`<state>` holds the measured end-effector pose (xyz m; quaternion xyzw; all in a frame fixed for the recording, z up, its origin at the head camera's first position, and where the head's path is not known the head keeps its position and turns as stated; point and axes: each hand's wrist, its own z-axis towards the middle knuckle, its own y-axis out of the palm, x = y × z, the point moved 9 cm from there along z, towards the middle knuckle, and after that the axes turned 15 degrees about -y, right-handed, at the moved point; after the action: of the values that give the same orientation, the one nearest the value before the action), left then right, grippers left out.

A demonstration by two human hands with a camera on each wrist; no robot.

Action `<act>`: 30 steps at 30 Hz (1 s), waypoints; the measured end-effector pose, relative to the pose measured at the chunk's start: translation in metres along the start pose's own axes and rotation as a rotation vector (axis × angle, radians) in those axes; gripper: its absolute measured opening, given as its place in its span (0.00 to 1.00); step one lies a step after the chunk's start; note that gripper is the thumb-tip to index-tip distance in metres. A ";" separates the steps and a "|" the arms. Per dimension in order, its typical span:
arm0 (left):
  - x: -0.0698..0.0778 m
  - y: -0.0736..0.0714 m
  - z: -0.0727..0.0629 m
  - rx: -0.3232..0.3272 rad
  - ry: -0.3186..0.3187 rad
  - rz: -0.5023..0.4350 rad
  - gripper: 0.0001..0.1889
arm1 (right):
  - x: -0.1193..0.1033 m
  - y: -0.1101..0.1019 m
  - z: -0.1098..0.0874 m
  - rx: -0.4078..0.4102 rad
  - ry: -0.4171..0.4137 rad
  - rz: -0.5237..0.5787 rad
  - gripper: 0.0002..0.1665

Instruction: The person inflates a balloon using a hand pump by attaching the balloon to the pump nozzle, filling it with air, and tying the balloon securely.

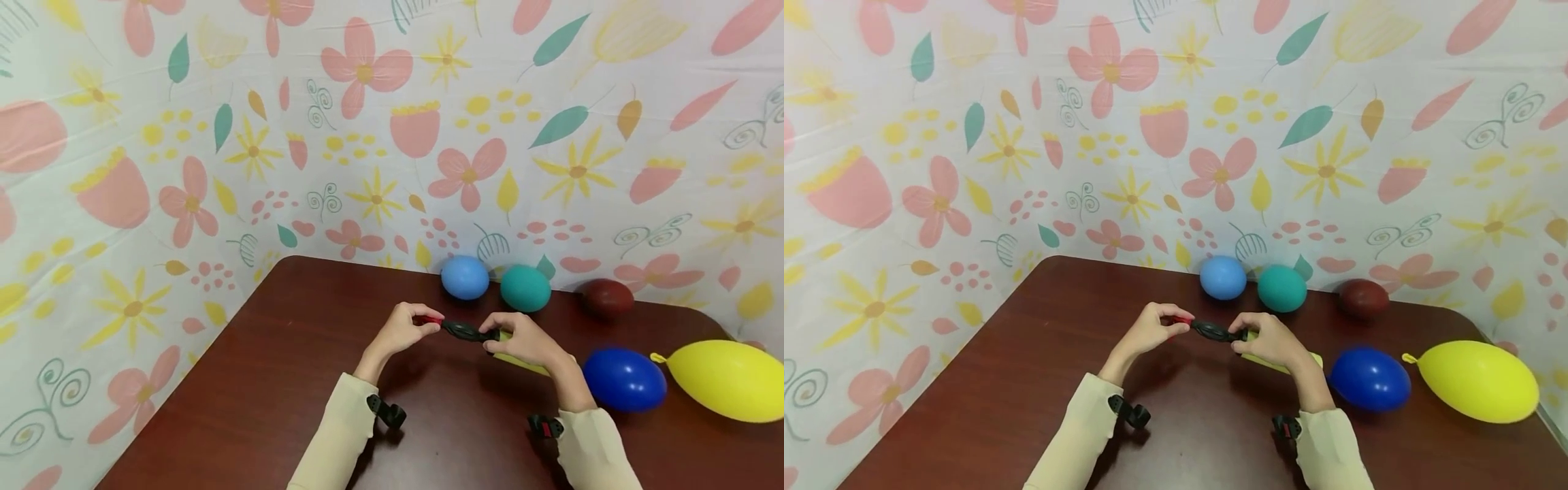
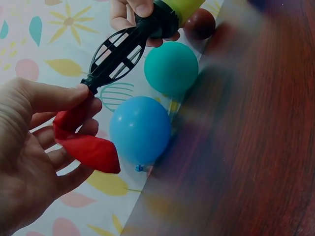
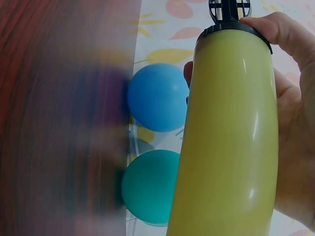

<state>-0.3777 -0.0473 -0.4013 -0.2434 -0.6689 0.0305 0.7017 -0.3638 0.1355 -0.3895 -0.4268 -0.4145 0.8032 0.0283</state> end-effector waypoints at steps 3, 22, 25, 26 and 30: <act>-0.001 0.005 0.001 -0.018 0.000 0.006 0.11 | 0.004 0.002 -0.005 0.012 0.012 -0.009 0.09; -0.001 0.001 -0.001 0.017 -0.009 0.021 0.11 | 0.002 0.008 0.000 0.017 -0.047 0.029 0.08; 0.001 0.000 -0.001 0.020 0.005 0.045 0.11 | 0.000 0.006 0.001 0.019 -0.046 0.033 0.09; 0.002 0.000 -0.002 0.022 0.006 0.053 0.11 | 0.000 0.006 0.001 0.018 -0.052 0.032 0.09; 0.003 -0.004 -0.004 0.059 0.011 0.085 0.11 | -0.003 0.007 0.002 0.026 -0.076 0.037 0.09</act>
<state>-0.3748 -0.0511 -0.3970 -0.2512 -0.6530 0.0788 0.7101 -0.3613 0.1286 -0.3916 -0.4034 -0.3967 0.8246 0.0030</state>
